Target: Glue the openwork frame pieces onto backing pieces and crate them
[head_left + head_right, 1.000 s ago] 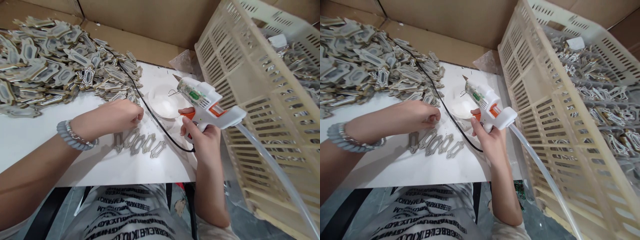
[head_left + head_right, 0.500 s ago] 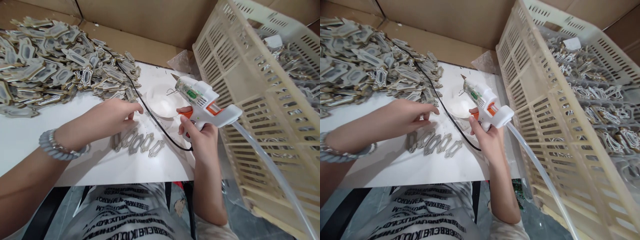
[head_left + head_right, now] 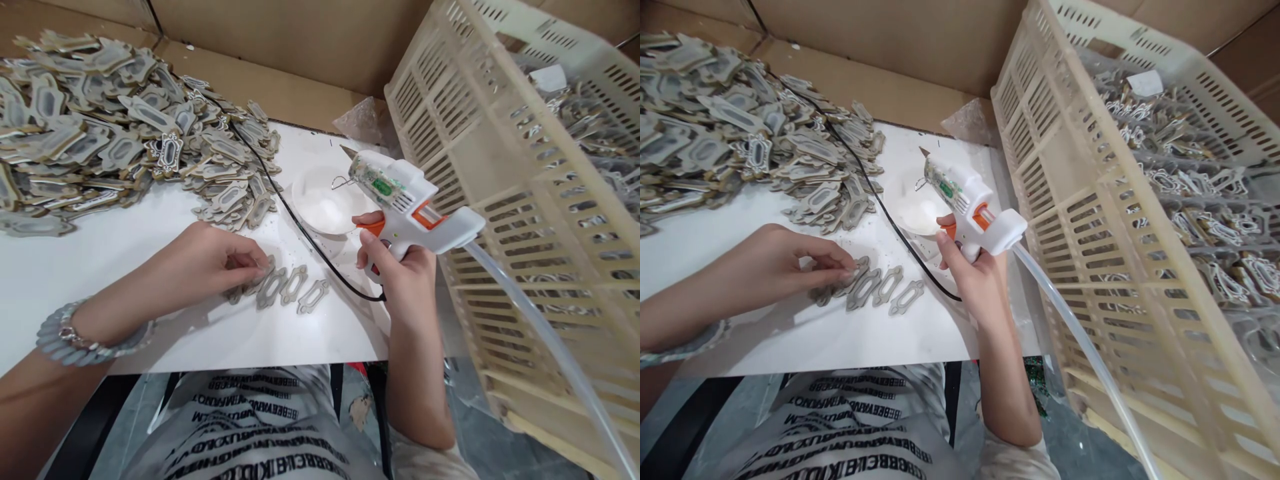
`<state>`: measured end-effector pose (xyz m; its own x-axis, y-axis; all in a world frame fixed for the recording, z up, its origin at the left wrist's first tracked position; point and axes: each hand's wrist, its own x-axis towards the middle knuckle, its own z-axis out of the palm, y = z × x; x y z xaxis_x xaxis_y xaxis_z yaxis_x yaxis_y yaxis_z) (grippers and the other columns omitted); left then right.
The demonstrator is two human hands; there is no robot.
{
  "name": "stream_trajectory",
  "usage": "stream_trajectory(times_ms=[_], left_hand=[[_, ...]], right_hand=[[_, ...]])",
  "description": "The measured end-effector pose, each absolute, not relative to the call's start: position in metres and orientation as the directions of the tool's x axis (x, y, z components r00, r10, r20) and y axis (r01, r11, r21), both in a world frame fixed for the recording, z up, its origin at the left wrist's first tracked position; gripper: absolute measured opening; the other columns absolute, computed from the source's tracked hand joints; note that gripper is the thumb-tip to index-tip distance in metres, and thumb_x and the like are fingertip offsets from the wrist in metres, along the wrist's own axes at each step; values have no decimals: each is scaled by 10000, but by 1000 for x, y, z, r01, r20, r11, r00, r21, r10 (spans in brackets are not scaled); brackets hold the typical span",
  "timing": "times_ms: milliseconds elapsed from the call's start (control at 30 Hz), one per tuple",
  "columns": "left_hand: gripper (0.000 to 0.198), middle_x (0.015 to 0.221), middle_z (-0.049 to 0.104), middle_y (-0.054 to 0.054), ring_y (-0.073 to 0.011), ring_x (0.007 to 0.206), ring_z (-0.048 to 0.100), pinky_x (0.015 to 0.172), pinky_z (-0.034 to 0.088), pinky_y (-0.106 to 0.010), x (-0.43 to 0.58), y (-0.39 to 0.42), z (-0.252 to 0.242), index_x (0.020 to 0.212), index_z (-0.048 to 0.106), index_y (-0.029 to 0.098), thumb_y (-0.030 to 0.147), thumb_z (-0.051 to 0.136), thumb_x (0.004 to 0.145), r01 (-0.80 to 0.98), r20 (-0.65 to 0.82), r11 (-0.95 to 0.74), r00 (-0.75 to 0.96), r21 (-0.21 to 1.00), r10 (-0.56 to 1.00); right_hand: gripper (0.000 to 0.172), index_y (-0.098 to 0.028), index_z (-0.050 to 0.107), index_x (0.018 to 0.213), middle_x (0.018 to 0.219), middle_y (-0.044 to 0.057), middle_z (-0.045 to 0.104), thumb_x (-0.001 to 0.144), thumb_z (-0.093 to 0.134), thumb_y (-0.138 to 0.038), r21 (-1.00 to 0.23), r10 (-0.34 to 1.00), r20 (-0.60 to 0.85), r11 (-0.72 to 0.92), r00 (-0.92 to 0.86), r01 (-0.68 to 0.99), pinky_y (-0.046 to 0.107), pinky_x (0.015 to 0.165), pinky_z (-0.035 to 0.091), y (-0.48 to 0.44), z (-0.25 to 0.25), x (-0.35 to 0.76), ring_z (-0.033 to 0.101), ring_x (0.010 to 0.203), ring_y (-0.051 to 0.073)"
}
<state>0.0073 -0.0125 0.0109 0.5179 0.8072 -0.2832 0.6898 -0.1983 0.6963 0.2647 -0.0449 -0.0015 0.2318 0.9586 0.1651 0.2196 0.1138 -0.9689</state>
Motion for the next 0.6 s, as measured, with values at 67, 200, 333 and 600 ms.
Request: stream_trajectory(times_ms=[67, 200, 333, 600], left_hand=[[265, 662, 740, 8, -141, 563, 646, 558, 436, -241, 7, -13, 12, 836, 767, 229, 415, 580, 809, 694, -300, -196, 525, 693, 796], [269, 672, 747, 5, -148, 565, 651, 563, 454, -244, 7, -13, 13, 856, 769, 229, 395, 559, 827, 689, -299, -213, 542, 693, 785], [256, 669, 755, 14, -151, 549, 656, 553, 456, -248, 7, -13, 12, 856, 776, 241, 379, 561, 837, 681, -287, -242, 566, 691, 773], [248, 761, 782, 35, -113, 621, 658, 629, 432, -230, 12, -16, 17, 910, 790, 229, 218, 543, 886, 721, -272, -327, 580, 611, 768]], right_hand=[[138, -246, 663, 898, 909, 1, 752, 795, 703, -329, -968, 959, 167, 115, 230, 223, 285, 477, 506, -45, -2, 265, 527, 478, 95], [126, -248, 672, 891, 905, 0, 749, 793, 710, -317, -971, 959, 158, 109, 234, 211, 291, 485, 514, -46, -1, 265, 529, 477, 96], [135, -248, 667, 890, 928, 12, 748, 790, 716, -325, -974, 960, 149, 101, 238, 205, 295, 475, 510, -46, -1, 265, 530, 482, 101], [117, -244, 679, 900, 891, 1, 733, 806, 709, -306, -973, 964, 142, 94, 226, 212, 292, 494, 523, -47, 0, 266, 537, 483, 93]])
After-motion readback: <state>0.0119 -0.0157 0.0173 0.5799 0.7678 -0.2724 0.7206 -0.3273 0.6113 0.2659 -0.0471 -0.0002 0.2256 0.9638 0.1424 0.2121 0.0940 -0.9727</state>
